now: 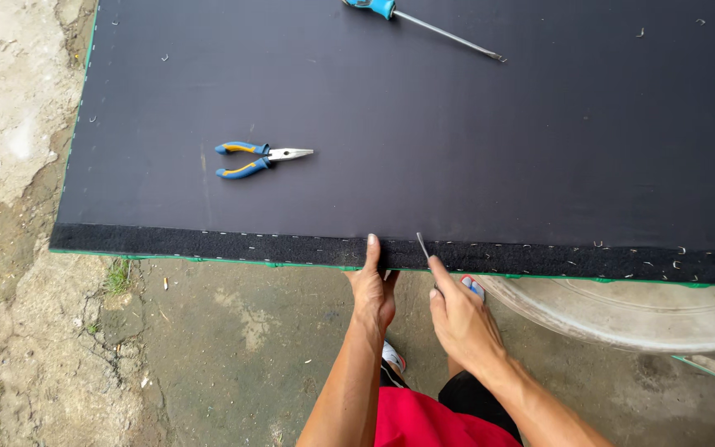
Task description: The person uses a flathead screwdriver to pry up and remove staples from the black fabric border of a large board. They work along the edge, lifting each staple and pulling it out by hand.
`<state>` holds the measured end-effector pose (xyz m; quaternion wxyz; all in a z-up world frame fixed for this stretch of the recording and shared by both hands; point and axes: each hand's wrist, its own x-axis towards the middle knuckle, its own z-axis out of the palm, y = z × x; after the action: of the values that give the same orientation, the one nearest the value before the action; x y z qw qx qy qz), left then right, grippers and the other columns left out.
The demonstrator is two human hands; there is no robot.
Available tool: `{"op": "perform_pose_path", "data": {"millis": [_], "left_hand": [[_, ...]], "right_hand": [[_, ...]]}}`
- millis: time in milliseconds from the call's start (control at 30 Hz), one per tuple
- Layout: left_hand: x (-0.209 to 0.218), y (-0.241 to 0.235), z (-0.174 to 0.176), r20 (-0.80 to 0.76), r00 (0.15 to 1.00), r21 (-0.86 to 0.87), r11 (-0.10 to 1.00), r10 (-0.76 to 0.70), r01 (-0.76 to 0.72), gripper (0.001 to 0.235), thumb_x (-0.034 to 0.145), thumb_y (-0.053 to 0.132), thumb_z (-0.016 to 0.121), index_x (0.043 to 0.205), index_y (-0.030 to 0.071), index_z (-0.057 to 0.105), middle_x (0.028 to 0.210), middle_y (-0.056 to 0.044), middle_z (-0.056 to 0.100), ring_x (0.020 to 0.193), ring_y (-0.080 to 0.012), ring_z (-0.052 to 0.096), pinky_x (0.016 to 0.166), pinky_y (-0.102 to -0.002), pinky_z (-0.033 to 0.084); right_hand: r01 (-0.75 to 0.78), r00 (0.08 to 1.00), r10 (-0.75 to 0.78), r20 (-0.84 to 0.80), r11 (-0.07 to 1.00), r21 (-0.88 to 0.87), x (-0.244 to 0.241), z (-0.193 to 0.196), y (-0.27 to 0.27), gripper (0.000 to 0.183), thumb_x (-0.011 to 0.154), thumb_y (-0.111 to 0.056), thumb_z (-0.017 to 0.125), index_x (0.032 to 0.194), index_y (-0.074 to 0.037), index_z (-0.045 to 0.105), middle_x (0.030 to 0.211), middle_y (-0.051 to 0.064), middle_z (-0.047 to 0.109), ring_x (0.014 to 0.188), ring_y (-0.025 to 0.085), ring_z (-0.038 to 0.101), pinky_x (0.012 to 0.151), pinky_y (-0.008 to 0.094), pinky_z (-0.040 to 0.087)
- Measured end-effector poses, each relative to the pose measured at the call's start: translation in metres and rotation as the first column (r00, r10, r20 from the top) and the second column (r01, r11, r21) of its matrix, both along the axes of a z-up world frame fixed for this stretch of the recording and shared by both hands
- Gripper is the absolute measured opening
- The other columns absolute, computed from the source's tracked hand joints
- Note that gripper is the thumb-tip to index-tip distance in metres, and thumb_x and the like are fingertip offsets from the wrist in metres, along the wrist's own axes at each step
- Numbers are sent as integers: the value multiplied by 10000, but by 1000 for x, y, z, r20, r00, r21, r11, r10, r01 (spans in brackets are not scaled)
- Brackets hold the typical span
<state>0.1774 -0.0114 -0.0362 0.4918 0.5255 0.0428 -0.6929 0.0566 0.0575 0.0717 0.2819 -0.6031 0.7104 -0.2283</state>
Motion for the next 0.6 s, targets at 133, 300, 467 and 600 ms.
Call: {"op": "perform_pose_path", "data": {"millis": [133, 300, 467, 600], "left_hand": [[-12, 2, 0, -69, 997, 18, 999, -38, 39, 886, 820, 303, 777, 1528, 282, 244, 1495, -101, 495, 1367, -310, 508, 1152, -572, 395], [-9, 2, -3, -81, 995, 32, 998, -55, 58, 863, 832, 281, 791, 1524, 258, 275, 1484, -105, 519, 1377, -297, 508, 1163, -519, 390], [-7, 2, 2, -84, 996, 10, 999, -35, 36, 896, 791, 279, 781, 1520, 275, 260, 1479, -91, 479, 1373, -295, 487, 1153, -533, 413], [-6, 3, 5, -110, 993, 36, 998, -40, 44, 959, 811, 278, 784, 1534, 285, 154, 1488, -144, 460, 1391, -326, 480, 1183, -523, 408]], "right_hand": [[106, 994, -86, -66, 903, 416, -6, 25, -15, 506, 966, -219, 507, 1460, -114, 516, 665, 235, 674, 647, 366, 712, 662, 489, 530], [29, 995, 14, -97, 903, 429, -4, 34, -17, 483, 959, -241, 515, 1426, -125, 564, 623, 246, 660, 599, 382, 713, 613, 478, 532], [-13, 995, 42, -85, 948, 319, -3, 29, -26, 465, 964, -230, 514, 1398, -79, 586, 807, 269, 704, 748, 420, 730, 678, 494, 575], [71, 992, 8, -124, 783, 618, -8, 32, -38, 475, 982, -277, 473, 1440, -174, 549, 872, 252, 774, 852, 376, 790, 836, 462, 605]]}}
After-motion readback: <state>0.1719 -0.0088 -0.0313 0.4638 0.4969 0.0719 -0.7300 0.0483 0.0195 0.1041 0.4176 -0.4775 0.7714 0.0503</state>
